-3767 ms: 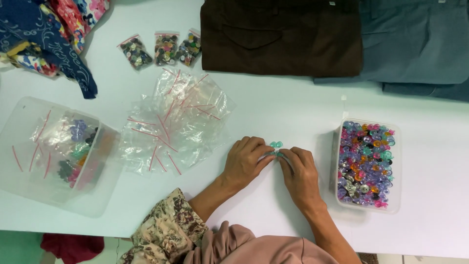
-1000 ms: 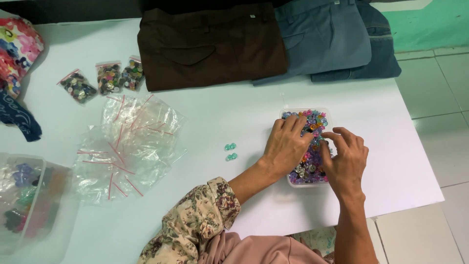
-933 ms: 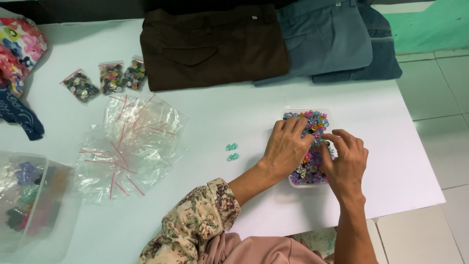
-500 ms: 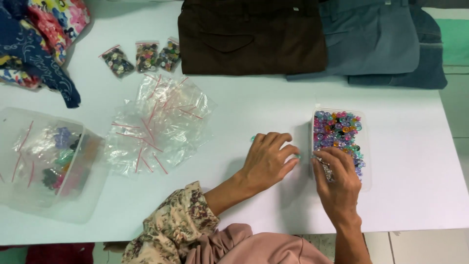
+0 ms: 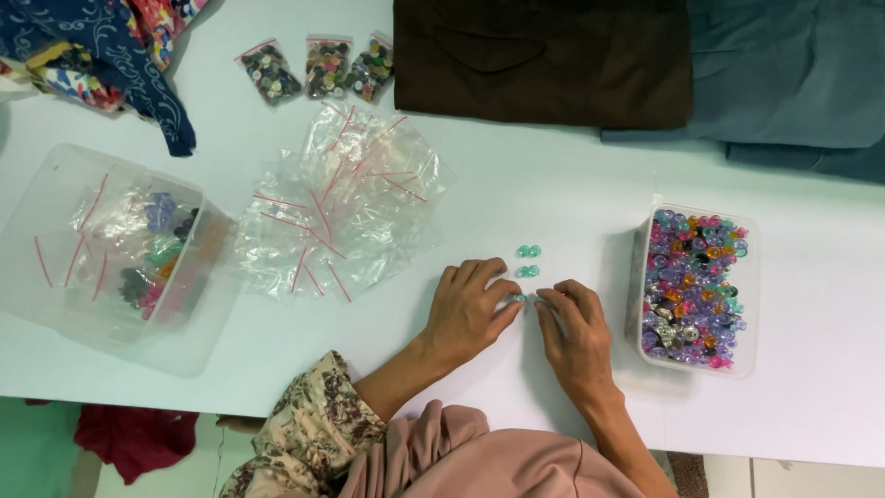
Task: Sorting and packaging small plastic beads into resealable bags
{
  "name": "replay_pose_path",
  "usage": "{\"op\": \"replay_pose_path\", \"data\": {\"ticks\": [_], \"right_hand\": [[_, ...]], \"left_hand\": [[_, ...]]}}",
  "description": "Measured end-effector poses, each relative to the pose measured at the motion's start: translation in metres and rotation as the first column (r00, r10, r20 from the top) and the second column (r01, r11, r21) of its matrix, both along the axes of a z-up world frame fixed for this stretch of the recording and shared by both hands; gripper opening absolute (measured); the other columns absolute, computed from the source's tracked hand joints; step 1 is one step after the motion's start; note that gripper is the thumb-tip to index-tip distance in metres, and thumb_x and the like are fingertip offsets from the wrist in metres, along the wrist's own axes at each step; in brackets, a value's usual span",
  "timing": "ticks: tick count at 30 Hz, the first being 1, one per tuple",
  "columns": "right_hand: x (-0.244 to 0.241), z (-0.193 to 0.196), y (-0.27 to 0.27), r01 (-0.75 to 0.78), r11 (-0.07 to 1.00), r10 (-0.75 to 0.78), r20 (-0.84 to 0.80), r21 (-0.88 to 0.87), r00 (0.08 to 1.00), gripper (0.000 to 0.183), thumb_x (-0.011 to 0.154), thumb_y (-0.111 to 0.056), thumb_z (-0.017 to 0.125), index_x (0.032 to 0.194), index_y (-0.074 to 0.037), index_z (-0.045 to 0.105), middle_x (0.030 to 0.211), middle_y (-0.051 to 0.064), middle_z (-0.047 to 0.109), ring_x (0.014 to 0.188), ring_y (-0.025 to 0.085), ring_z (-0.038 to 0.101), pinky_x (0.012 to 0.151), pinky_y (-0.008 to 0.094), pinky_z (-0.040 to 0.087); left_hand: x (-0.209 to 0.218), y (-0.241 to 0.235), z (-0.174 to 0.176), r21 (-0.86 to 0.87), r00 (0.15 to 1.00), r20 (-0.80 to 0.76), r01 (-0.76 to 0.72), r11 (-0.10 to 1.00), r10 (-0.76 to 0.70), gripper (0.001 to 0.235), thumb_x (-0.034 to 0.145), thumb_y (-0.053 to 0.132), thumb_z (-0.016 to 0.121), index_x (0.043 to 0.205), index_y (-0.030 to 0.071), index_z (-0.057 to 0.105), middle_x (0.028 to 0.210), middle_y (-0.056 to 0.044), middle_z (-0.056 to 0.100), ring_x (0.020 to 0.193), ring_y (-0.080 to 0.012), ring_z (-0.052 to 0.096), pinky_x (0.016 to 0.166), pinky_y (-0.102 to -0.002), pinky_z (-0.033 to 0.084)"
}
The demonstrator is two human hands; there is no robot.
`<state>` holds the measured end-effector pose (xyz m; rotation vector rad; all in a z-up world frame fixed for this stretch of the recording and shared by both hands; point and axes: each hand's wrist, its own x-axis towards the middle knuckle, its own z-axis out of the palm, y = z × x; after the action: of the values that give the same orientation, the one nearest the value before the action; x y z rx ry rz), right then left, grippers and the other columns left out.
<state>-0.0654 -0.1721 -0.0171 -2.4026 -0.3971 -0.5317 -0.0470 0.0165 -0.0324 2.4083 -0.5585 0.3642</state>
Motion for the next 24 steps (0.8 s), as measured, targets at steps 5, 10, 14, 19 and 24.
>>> {"op": "replay_pose_path", "data": {"ticks": [5,10,14,19,24], "right_hand": [[-0.0014,-0.0013,0.0034,-0.009,1.0,0.009,-0.012,-0.015,1.0,0.014,0.093,-0.002,0.074,0.107,-0.002,0.075,0.108,0.013,0.063,0.1,0.029,0.07,0.086,0.036,0.061],[-0.0003,-0.0047,0.0032,-0.007,0.998,0.007,0.011,-0.059,1.0,0.016,0.094,-0.006,0.075,0.11,-0.005,0.076,0.11,0.011,0.06,0.097,0.026,0.068,0.084,0.034,0.061],[-0.0002,0.0007,0.0058,-0.009,0.997,0.01,0.015,-0.082,1.0,0.017,0.094,-0.006,0.075,0.111,-0.005,0.076,0.11,0.012,0.061,0.096,0.026,0.068,0.082,0.035,0.061],[-0.001,0.0026,0.0063,-0.006,0.996,0.007,0.007,-0.094,1.0,0.018,0.095,-0.006,0.074,0.112,-0.004,0.077,0.109,0.015,0.062,0.097,0.027,0.068,0.082,0.034,0.061],[-0.0016,-0.0005,0.0038,-0.011,0.996,0.011,0.001,-0.084,1.0,0.023,0.094,-0.005,0.074,0.117,-0.005,0.076,0.11,0.015,0.062,0.1,0.028,0.067,0.083,0.035,0.06]], "left_hand": [[-0.0004,-0.0038,-0.0057,0.019,0.998,0.06,-0.016,1.0,0.014,0.016,0.092,0.029,0.073,0.102,0.016,0.072,0.114,-0.008,0.063,0.105,-0.0302,0.063,0.077,-0.041,0.047],[0.0002,-0.006,-0.0074,0.016,0.994,0.103,-0.029,0.999,0.027,0.015,0.092,0.028,0.072,0.101,0.016,0.071,0.112,-0.008,0.062,0.104,-0.0297,0.062,0.076,-0.04,0.046],[0.0,-0.0067,-0.0073,0.014,0.992,0.118,-0.041,0.999,0.039,0.016,0.092,0.03,0.072,0.102,0.017,0.07,0.111,-0.006,0.061,0.102,-0.0288,0.063,0.075,-0.041,0.047],[-0.0001,-0.0072,-0.0084,0.022,0.99,0.13,-0.053,0.998,0.05,0.018,0.092,0.031,0.072,0.103,0.017,0.069,0.11,-0.006,0.061,0.102,-0.0282,0.063,0.074,-0.041,0.047],[-0.0003,-0.0064,-0.0088,0.022,0.988,0.143,-0.056,0.998,0.053,0.022,0.089,0.032,0.074,0.107,0.018,0.069,0.11,-0.005,0.061,0.102,-0.0279,0.063,0.075,-0.041,0.048]]}}
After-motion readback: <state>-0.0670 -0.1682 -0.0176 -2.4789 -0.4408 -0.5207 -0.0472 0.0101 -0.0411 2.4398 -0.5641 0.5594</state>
